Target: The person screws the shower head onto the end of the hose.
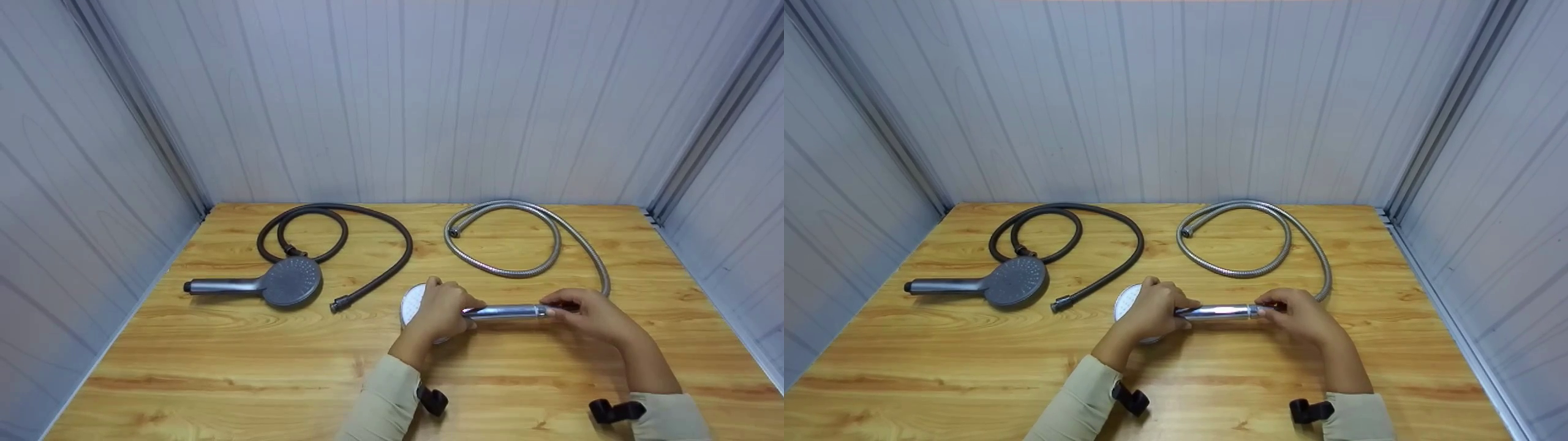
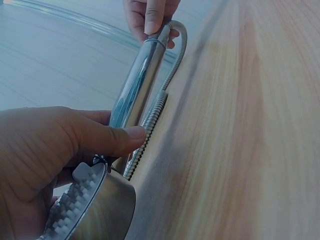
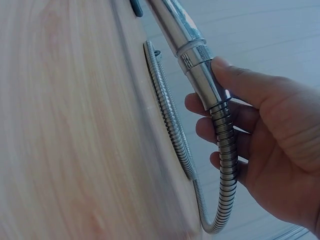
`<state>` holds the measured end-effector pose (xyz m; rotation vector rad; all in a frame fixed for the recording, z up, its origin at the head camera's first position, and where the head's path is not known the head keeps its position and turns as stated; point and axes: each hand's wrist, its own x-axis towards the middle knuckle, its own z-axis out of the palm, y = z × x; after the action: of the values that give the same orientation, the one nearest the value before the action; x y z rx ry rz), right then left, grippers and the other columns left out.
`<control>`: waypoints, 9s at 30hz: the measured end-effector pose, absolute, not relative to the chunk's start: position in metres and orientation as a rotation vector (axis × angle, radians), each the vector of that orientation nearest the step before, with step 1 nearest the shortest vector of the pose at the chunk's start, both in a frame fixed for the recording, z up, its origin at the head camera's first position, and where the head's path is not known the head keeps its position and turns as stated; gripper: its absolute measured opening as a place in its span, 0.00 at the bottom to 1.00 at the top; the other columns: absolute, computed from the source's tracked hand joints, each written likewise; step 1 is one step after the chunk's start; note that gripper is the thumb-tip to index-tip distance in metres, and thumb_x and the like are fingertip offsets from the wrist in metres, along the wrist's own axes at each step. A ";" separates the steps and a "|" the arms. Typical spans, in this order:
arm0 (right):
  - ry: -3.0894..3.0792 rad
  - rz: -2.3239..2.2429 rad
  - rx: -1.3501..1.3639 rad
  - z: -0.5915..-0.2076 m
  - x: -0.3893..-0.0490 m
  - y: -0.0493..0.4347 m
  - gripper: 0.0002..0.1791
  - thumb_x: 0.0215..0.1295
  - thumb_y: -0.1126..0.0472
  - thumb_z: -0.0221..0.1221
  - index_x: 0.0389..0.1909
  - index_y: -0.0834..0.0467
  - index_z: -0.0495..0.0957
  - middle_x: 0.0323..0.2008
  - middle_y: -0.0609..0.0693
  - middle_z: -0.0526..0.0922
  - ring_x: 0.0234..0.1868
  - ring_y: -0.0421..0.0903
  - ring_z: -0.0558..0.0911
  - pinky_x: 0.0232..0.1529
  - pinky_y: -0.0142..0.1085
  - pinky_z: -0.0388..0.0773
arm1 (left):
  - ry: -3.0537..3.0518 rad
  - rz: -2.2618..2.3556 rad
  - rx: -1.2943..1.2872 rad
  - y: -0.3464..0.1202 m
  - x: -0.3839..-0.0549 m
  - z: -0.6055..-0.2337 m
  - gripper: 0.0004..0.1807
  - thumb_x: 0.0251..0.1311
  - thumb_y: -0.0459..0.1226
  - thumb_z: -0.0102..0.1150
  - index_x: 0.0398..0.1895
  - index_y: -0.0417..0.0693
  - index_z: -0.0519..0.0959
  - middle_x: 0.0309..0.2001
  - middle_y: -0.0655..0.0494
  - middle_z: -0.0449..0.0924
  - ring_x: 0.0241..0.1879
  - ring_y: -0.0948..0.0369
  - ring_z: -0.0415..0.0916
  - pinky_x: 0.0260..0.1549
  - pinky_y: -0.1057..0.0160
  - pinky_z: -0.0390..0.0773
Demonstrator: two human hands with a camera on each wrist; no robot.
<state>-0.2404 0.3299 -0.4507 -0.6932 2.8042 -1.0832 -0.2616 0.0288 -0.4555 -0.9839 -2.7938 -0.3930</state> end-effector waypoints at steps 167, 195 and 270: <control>2.810 -1.143 -0.650 -0.445 -0.237 0.327 0.14 0.67 0.55 0.61 0.48 0.58 0.84 0.44 0.51 0.85 0.41 0.41 0.80 0.40 0.33 0.77 | -2.793 -0.434 -0.991 0.024 -0.263 -0.450 0.20 0.47 0.44 0.75 0.47 0.67 0.87 0.41 0.72 0.85 0.41 0.66 0.78 0.42 0.58 0.61; 2.826 -1.149 -0.671 -0.447 -0.239 0.327 0.10 0.63 0.60 0.65 0.44 0.56 0.82 0.39 0.47 0.83 0.38 0.42 0.80 0.38 0.35 0.78 | -2.819 -0.422 -0.956 0.024 -0.264 -0.450 0.20 0.48 0.44 0.75 0.47 0.68 0.86 0.40 0.72 0.85 0.41 0.67 0.78 0.41 0.59 0.60; 2.832 -1.094 -0.755 -0.449 -0.238 0.325 0.17 0.54 0.64 0.71 0.45 0.55 0.80 0.42 0.49 0.79 0.38 0.44 0.77 0.37 0.35 0.76 | -2.827 -0.393 -0.984 0.025 -0.263 -0.452 0.21 0.48 0.44 0.75 0.48 0.69 0.86 0.41 0.72 0.85 0.41 0.65 0.78 0.42 0.58 0.61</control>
<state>-0.2377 0.3253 -0.4485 -0.7551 2.8323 -1.0935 -0.2631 0.0249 -0.4521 -0.9845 -2.8269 -0.3927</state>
